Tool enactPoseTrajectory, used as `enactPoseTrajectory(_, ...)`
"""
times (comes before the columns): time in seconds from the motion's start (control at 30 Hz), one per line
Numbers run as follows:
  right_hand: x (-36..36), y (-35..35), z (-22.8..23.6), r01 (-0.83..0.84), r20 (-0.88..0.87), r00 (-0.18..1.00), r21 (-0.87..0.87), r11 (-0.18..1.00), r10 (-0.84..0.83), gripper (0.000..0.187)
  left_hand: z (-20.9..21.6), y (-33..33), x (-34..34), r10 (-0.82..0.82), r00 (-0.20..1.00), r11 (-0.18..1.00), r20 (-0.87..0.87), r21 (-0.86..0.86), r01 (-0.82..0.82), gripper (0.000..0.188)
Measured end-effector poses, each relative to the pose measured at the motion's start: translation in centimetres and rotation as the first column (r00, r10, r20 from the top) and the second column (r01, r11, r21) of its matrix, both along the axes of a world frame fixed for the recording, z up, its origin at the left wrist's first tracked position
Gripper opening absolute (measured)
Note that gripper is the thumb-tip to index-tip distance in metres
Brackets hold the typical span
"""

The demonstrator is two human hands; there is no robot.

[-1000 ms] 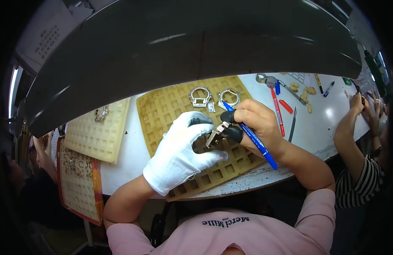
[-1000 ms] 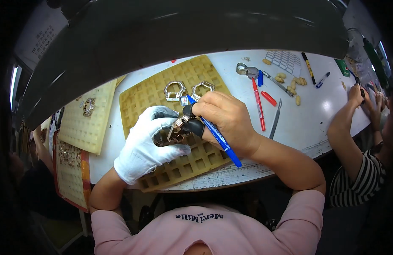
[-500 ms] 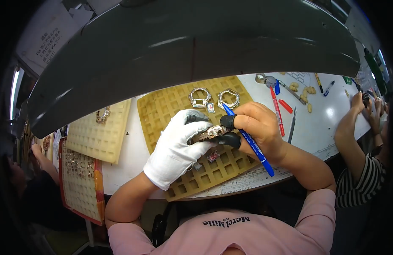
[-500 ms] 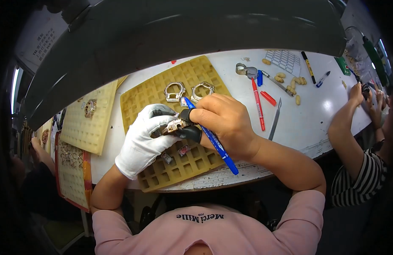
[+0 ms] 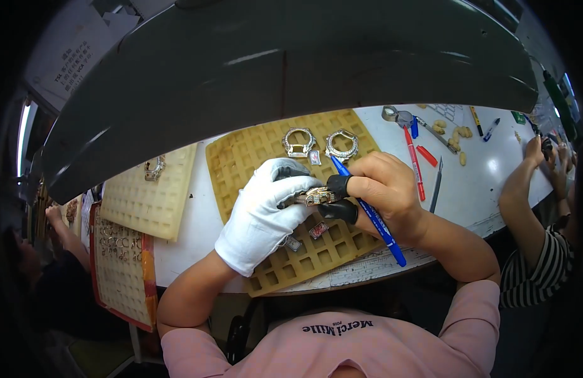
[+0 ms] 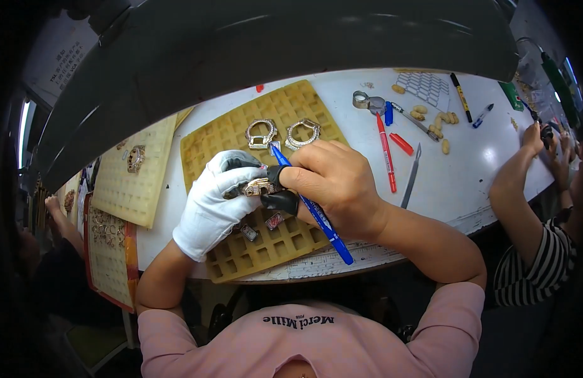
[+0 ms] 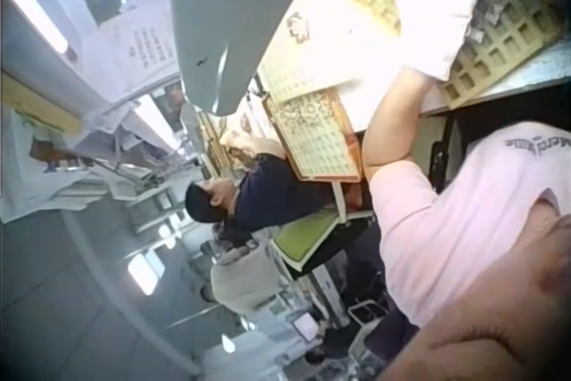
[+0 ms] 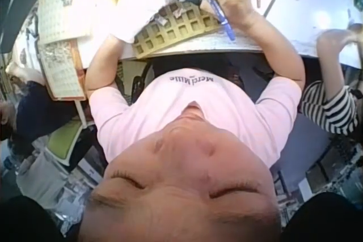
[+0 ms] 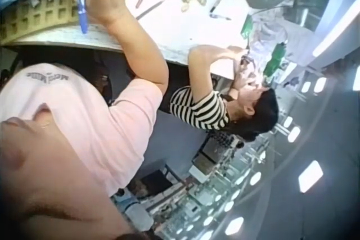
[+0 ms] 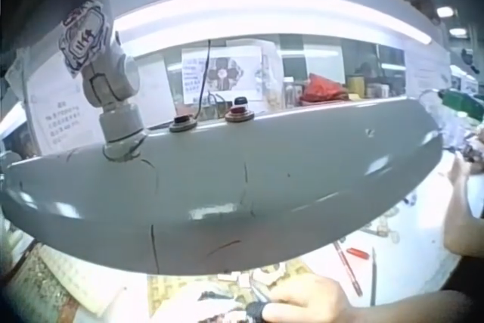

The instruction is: Assembling and marking watch frames at a jewelry workshop workbench.

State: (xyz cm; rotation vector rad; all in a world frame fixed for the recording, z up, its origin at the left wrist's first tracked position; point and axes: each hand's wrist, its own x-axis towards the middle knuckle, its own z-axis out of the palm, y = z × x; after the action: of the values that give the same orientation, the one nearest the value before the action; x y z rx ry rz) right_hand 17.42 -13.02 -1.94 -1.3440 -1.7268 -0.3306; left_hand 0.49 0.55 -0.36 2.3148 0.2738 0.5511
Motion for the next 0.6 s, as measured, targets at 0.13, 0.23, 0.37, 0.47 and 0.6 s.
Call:
enactPoseTrajectory(0.13, -0.16, -0.04, 0.2, -0.002, -0.002, 1.0, -0.02, 1.0, 0.002, 0.024, -0.67, 0.23, 0.08, -0.035, 0.996, 0.997, 0.077, -0.069, 0.04, 0.023)
enactPoseTrajectory(0.23, -0.17, -0.1, 0.19, 0.009, -0.004, 1.0, -0.033, 0.999, -0.009, 0.024, -0.75, 0.21, 0.27, -0.038, 0.997, 0.995, 0.071, -0.094, 0.044, 0.023)
enactPoseTrajectory(0.37, -0.17, -0.05, 0.16, 0.01, -0.005, 1.0, -0.032, 0.999, -0.01, 0.023, -0.87, 0.35, 0.24, -0.04, 0.998, 0.996, 0.053, -0.078, 0.044, 0.025)
enactPoseTrajectory(0.47, -0.14, -0.19, 0.5, 0.004, 0.007, 1.0, -0.039, 0.999, -0.004, 0.024, -0.44, 0.07, 0.09, -0.005, 1.0, 0.997, -0.018, -0.081, 0.003, 0.025)
enactPoseTrajectory(0.6, -0.26, -0.15, 0.49, 0.025, 0.016, 1.0, -0.034, 0.999, -0.024, 0.024, -0.51, -0.2, 0.09, 0.01, 1.0, 1.0, 0.012, -0.022, -0.009, 0.022)
